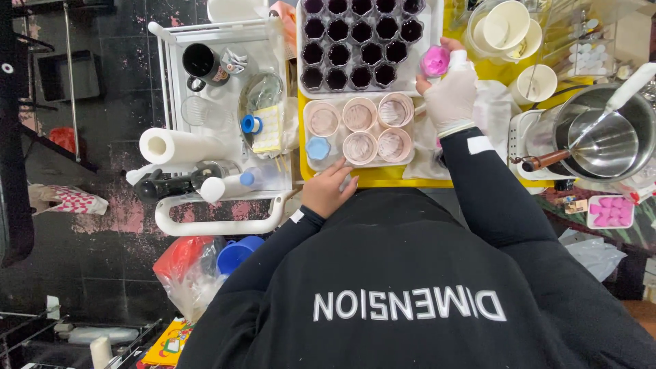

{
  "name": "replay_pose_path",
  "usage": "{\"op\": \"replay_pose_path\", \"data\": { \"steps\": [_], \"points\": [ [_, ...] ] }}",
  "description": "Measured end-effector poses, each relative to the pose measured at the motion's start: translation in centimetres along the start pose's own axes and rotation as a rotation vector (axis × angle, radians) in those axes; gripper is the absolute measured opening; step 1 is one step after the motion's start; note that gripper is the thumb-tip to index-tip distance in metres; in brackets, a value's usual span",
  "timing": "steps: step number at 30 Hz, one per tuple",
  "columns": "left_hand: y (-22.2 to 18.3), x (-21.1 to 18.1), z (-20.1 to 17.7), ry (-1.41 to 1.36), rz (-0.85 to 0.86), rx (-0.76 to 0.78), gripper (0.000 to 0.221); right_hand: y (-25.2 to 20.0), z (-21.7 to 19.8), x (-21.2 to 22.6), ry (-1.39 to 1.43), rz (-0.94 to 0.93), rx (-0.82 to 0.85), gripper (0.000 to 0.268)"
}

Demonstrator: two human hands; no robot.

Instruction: Pour liquid wax from a melting pot into small molds and organize workspace materials.

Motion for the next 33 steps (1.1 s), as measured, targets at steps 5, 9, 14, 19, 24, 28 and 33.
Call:
{"op": "replay_pose_path", "data": {
  "steps": [5, 9, 14, 19, 24, 28, 33],
  "points": [
    [0.6, -0.8, -0.1, 0.007, 0.000, 0.011, 0.028, -1.1, -1.4, 2.0, 0.030, -0.003, 0.027, 0.068],
    [1.2, -1.5, -0.7, 0.003, -0.001, 0.050, 0.028, -2.3, -2.2, 4.5, 0.024, -0.148, 0.053, 0.069],
    [0.4, -1.3, -1.4, -0.024, 0.030, -0.043, 0.025, -4.3, -2.4, 8.5, 0.142, -0.141, 0.223, 0.059],
    [-1.1, -0.6, -2.7, -0.044, -0.039, -0.114, 0.018, -6.5, -2.8, 13.0, 0.150, -0.307, 0.357, 0.057],
    [-2.2, -0.1, -3.8, -0.063, -0.159, -0.247, 0.016, -8.1, -2.6, 15.7, 0.266, -0.401, 0.574, 0.057],
    [-3.6, 1.4, -2.1, -0.070, -0.241, -0.267, 0.020, -9.5, -1.0, 15.0, 0.292, -0.372, 0.631, 0.055],
    [-3.8, 3.9, 0.0, -0.050, -0.383, -0.417, 0.064, -10.2, -0.1, 14.8, 0.301, -0.460, 0.661, 0.059]
  ]
}}
Point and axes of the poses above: each hand's wrist, its own y-axis towards the middle knuckle, its own z-axis out of the palm, x = y × z, the point moved 3 cm from there along y, towards the middle knuckle, and after that the axes turned 2 degrees about -x, right-handed, at the moved point
